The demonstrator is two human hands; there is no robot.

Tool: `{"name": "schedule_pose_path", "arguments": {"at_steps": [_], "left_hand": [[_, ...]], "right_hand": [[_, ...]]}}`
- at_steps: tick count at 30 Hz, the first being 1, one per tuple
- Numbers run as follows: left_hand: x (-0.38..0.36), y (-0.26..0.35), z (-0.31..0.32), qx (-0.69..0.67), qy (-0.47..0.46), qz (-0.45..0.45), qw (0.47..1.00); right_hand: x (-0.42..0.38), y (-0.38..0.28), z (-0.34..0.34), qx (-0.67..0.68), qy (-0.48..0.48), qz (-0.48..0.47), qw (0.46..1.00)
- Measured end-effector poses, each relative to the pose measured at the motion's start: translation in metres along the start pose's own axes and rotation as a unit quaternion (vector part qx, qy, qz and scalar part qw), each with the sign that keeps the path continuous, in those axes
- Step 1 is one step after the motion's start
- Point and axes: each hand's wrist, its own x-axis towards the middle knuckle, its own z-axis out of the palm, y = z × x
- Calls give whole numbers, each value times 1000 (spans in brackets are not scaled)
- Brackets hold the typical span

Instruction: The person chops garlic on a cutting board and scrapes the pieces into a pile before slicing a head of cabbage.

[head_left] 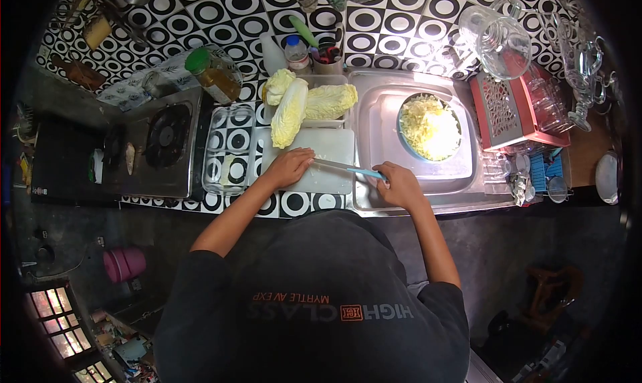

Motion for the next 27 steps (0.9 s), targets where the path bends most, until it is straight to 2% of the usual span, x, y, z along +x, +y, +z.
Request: {"name": "schedule_pose_path", "arguments": {"at_steps": [9, 12, 13, 16, 17, 21, 27], "left_hand": [[-14, 4, -8, 13, 28, -62, 998], [-24, 4, -8, 9, 70, -104, 992], [-28, -3, -1, 24, 114, -106, 988], [-42, -10, 3, 44, 173, -112, 978], [-46, -10, 8, 56, 223, -107, 967], [-66, -19, 22, 61, 258, -137, 954], [-82, -18, 41, 118, 263, -169, 943]], "right_hand": [[-13, -3, -14, 20, 20, 67, 997], [-20, -7, -9, 31, 28, 73, 996], [-22, -10, -6, 35, 28, 72, 996], [-26, -15, 12, 55, 32, 63, 996], [-26, -15, 19, 55, 11, 66, 996], [-23, -36, 43, 87, -40, 57, 994], [-18, -64, 77, 91, -86, 30, 992]]}}
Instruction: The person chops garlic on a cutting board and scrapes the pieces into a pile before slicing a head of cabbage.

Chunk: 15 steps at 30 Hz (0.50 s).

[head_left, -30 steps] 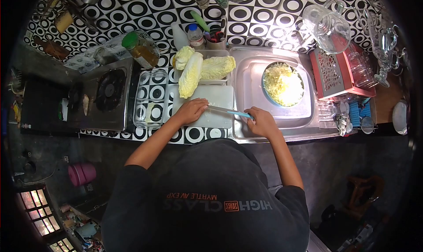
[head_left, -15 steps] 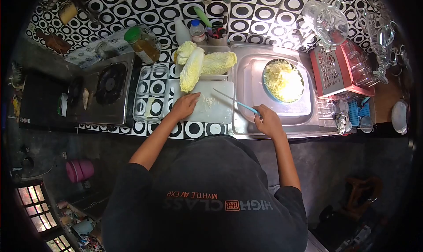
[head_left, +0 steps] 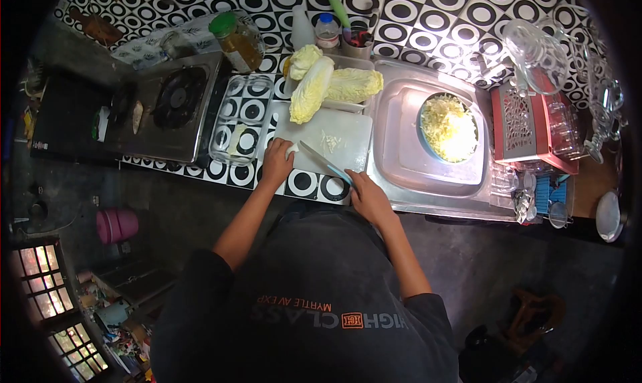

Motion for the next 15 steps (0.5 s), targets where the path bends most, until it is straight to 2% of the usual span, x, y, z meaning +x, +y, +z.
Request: {"name": "schedule_pose_path", "arguments": {"at_steps": [11, 15], "left_hand": [[-6, 10, 20, 35, 52, -34, 997], [-10, 11, 22, 38, 65, -33, 997]], "right_hand": [[9, -20, 26, 10, -35, 42, 998], [6, -13, 39, -3, -4, 11, 1000]]}}
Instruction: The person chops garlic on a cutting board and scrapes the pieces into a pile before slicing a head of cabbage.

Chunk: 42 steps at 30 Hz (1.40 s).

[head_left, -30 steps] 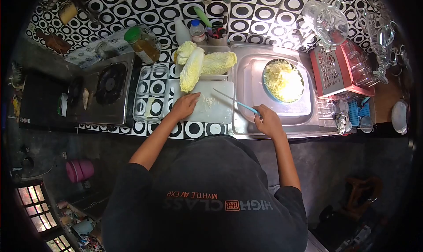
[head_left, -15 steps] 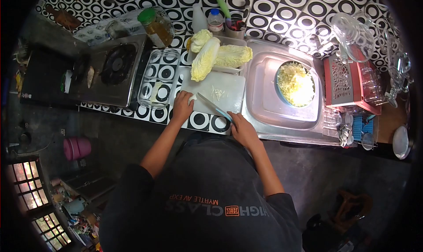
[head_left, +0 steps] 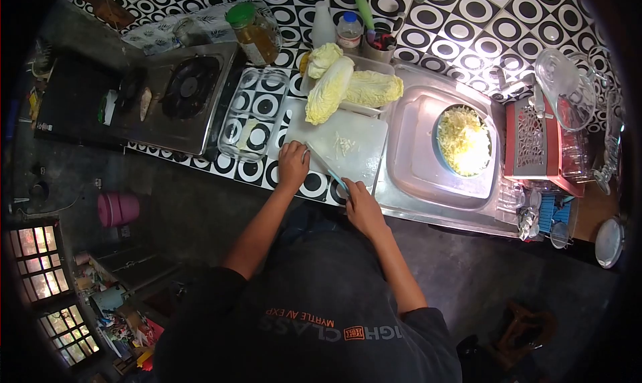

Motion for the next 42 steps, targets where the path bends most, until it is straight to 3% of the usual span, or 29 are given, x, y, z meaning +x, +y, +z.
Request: {"name": "schedule_pose_path", "arguments": {"at_steps": [11, 20, 42], "left_hand": [[-4, 2, 5, 10, 20, -3, 1000], [-3, 2, 5, 13, 17, -6, 1000], [-2, -1, 5, 28, 14, 14, 999]], "right_hand": [[0, -8, 10, 15, -50, -10, 999], [4, 1, 19, -29, -38, -31, 998], [35, 0, 27, -50, -75, 4, 996]]}}
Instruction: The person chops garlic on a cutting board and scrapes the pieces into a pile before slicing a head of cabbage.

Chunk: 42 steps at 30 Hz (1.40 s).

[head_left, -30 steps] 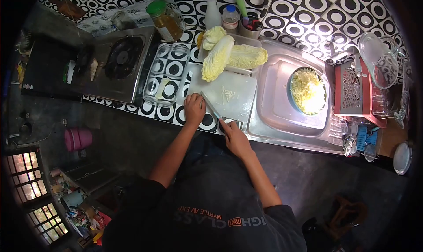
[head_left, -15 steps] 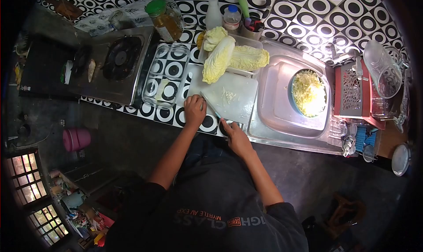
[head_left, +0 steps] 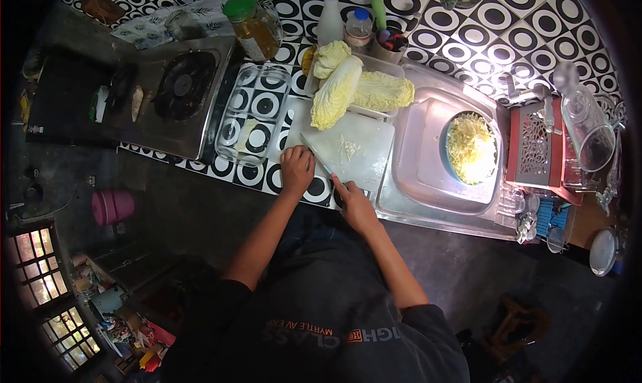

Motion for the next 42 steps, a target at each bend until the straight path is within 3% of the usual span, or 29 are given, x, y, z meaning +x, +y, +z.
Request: {"name": "schedule_pose_path", "arguments": {"at_steps": [42], "left_hand": [[3, 0, -9, -2, -47, -4, 999]], "right_hand": [[62, 0, 33, -45, 27, -33, 998]]}}
